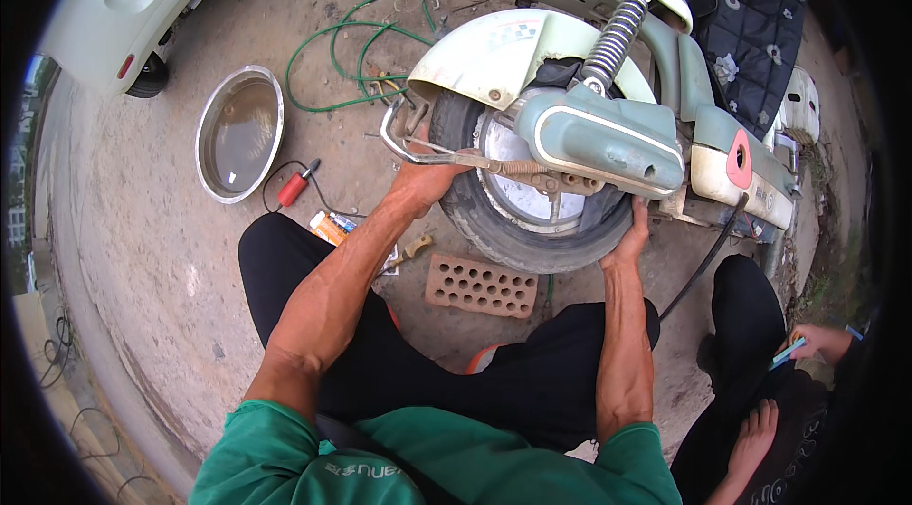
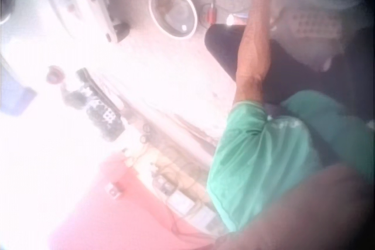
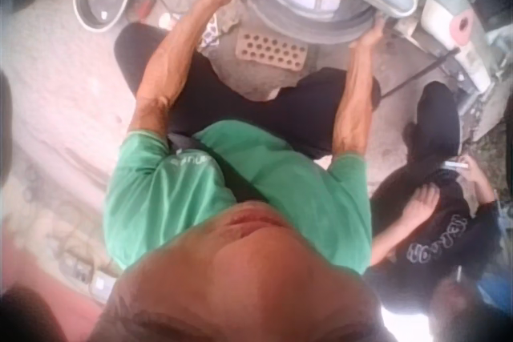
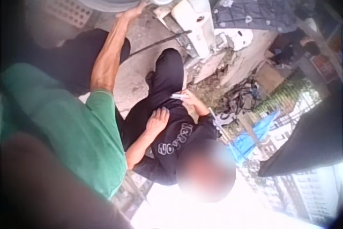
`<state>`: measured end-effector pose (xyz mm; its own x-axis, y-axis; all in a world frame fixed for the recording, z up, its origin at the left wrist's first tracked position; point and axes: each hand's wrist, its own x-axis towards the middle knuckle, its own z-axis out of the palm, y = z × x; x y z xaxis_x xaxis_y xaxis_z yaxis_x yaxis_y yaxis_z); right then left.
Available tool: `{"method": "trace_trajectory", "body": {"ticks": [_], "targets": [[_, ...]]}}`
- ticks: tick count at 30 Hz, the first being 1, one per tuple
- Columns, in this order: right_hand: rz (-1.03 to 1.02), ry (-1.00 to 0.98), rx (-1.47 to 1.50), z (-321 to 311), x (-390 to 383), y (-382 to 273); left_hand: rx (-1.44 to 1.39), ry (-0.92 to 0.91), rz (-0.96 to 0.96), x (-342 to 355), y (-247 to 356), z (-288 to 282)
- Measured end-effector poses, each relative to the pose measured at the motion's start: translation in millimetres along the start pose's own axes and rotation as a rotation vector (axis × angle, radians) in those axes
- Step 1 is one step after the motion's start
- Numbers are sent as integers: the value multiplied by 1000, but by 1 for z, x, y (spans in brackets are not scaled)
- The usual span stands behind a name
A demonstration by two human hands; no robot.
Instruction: The person sits on the ground and works on the front tire of a scooter, repeatedly pressing and adjusting the tire bead with both hands. The person uses a screwdriver to pry the tire bead away from the rim and continues to manipulate the tire by hand.
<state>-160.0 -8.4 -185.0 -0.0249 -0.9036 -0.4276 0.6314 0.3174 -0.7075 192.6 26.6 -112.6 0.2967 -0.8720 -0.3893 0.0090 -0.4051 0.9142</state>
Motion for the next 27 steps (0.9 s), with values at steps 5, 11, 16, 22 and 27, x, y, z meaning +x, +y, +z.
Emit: {"method": "trace_trajectory", "body": {"ticks": [5,11,16,22,27], "targets": [[28,-17,-3,-10,6,-3,-65,-44,-20,-4,1,0],[127,-69,53,-8,6,-20,-387,37,-50,-27,-7,15],[175,-119,7,-22,44,-43,-677,234,-27,-61,-24,56],[178,-152,-23,-17,51,-38,-383,266,19,-56,-28,48],[63,-80,-55,-25,49,-28,-306,209,6,-54,-13,41]]}}
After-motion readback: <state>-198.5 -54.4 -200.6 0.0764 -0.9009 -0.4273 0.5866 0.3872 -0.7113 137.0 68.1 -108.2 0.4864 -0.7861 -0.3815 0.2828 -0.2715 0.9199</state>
